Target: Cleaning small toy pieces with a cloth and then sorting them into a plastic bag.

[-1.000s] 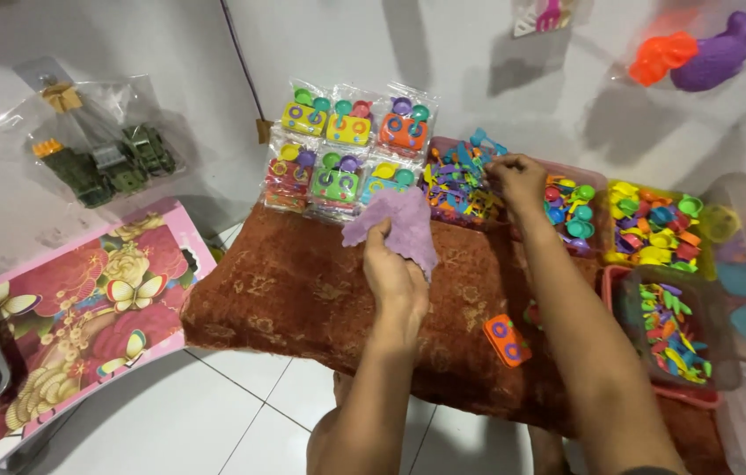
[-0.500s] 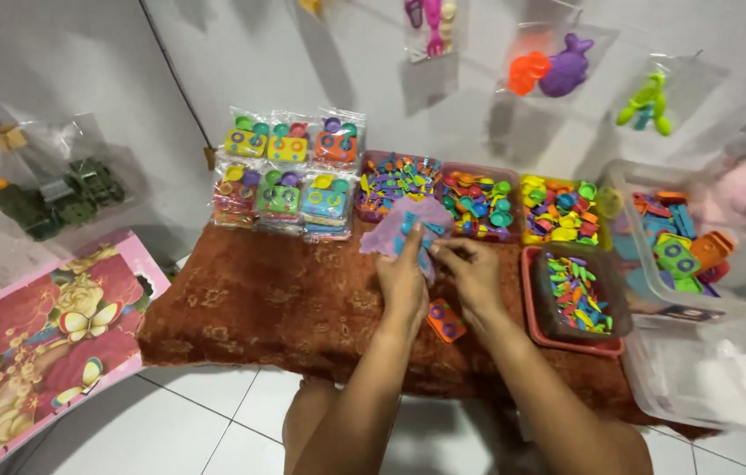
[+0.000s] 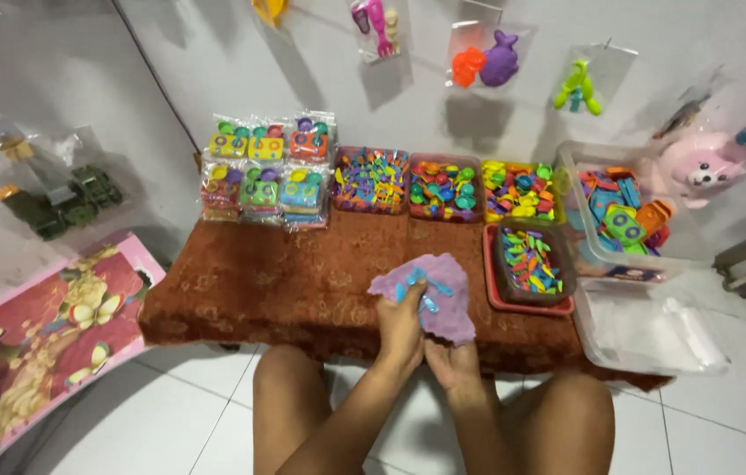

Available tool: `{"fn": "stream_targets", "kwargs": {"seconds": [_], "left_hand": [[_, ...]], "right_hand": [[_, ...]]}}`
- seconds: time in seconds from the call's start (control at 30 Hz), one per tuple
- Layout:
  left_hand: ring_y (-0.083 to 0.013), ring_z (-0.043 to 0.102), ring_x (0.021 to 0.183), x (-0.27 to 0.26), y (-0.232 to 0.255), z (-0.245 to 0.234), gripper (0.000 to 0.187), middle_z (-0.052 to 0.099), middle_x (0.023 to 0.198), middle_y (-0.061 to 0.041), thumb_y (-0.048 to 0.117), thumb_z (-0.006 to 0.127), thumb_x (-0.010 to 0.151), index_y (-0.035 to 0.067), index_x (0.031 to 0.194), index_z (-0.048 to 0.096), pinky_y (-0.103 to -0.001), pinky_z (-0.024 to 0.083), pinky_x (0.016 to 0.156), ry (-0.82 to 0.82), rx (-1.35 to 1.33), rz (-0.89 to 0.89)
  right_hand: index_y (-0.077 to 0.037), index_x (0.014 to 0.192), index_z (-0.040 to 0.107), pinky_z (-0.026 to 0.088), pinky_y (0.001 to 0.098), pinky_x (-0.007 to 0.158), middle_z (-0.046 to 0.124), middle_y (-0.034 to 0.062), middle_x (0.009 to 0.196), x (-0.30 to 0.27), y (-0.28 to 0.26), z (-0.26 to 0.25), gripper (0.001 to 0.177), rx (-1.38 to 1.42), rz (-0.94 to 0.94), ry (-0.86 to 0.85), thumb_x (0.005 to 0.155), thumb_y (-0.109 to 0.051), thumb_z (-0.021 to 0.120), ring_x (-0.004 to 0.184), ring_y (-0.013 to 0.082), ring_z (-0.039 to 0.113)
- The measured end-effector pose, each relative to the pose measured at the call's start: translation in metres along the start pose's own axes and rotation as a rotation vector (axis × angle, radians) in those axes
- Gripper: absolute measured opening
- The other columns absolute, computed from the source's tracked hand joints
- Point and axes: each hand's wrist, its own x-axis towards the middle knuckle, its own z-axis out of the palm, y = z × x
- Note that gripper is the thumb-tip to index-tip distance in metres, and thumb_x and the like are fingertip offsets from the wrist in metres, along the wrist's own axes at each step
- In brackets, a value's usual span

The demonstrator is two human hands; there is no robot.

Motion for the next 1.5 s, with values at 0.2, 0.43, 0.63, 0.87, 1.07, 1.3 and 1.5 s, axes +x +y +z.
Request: {"fn": "stream_targets", "kwargs": {"seconds": [0.2,0.43,0.63,0.87,1.07,1.3,1.5], "left_hand": [[-0.0137,0.059,0.061,-0.067,0.012,-0.053,0.016,0.067,0.07,-0.007,0.008,0.066,0.091,-0.002,0.08,0.07,-0.027,0.049,0.058,-0.124,0.353,0.172],[-0.0106,0.054,0.053,-0.082,-0.042,-0.121,0.019,0.065,0.06,-0.002,0.008,0.073,0.086,-0.003,0.071,0.071,-0.027,0.045,0.047,-0.093,0.519,0.315],[-0.0151,0.06,0.062,-0.1,-0.024,-0.136,0.023,0.071,0.074,-0.01,0.012,0.065,0.089,-0.009,0.088,0.073,-0.028,0.049,0.055,-0.109,0.451,0.152],[-0.0143,0.061,0.061,-0.104,0.021,-0.118,0.02,0.071,0.071,-0.008,0.015,0.078,0.084,-0.005,0.081,0.074,-0.028,0.049,0.054,0.009,0.437,0.178],[-0.0196,0.062,0.101,-0.089,0.011,-0.136,0.041,0.068,0.111,-0.01,0.038,0.041,0.105,0.004,0.113,0.064,-0.038,0.047,0.098,-0.393,-0.489,-0.202],[-0.0265,0.052,0.136,-0.095,0.037,-0.141,0.05,0.06,0.141,-0.013,0.027,0.041,0.098,-0.003,0.135,0.057,-0.044,0.026,0.124,-0.724,-0.852,-0.691],[-0.0066,0.049,0.079,-0.101,0.037,-0.146,0.032,0.062,0.097,0.001,-0.007,0.051,0.085,-0.002,0.114,0.064,-0.02,0.041,0.066,-0.817,0.233,0.194]], "right_hand": [[0.009,0.127,0.062,0.049,0.0351,0.103,0.067,0.0197,0.126,-0.06,0.006,-0.037,0.035,-0.028,-0.092,-0.239,0.095,-0.002,0.052,0.112,0.0258,0.064],[0.009,0.122,0.068,0.052,0.0314,0.092,0.071,0.0167,0.114,-0.106,-0.004,-0.042,0.033,-0.281,-0.181,-0.118,0.091,0.002,0.062,0.101,0.0229,0.066],[0.008,0.122,0.071,0.054,0.0295,0.086,0.076,0.0163,0.11,-0.113,-0.003,-0.048,0.039,-0.558,-0.243,-0.096,0.083,0.013,0.068,0.095,0.022,0.07],[0.008,0.124,0.07,0.054,0.0279,0.087,0.076,0.0143,0.113,-0.11,0.003,-0.039,0.044,-0.684,-0.355,-0.199,0.08,0.011,0.064,0.098,0.0198,0.069],[0.009,0.124,0.069,0.055,0.0297,0.085,0.075,0.0164,0.11,-0.112,-0.006,-0.039,0.04,-0.552,-0.304,-0.189,0.084,0.011,0.066,0.093,0.0211,0.069],[0.007,0.113,0.071,0.05,0.0249,0.075,0.073,0.0117,0.098,-0.12,-0.013,-0.043,0.03,-0.476,-0.337,-0.267,0.084,0.007,0.067,0.082,0.0152,0.063],[0.007,0.125,0.068,0.055,0.0286,0.086,0.075,0.0144,0.111,-0.124,-0.013,-0.041,0.044,-0.494,-0.311,-0.289,0.081,0.006,0.071,0.094,0.0193,0.068]]}}
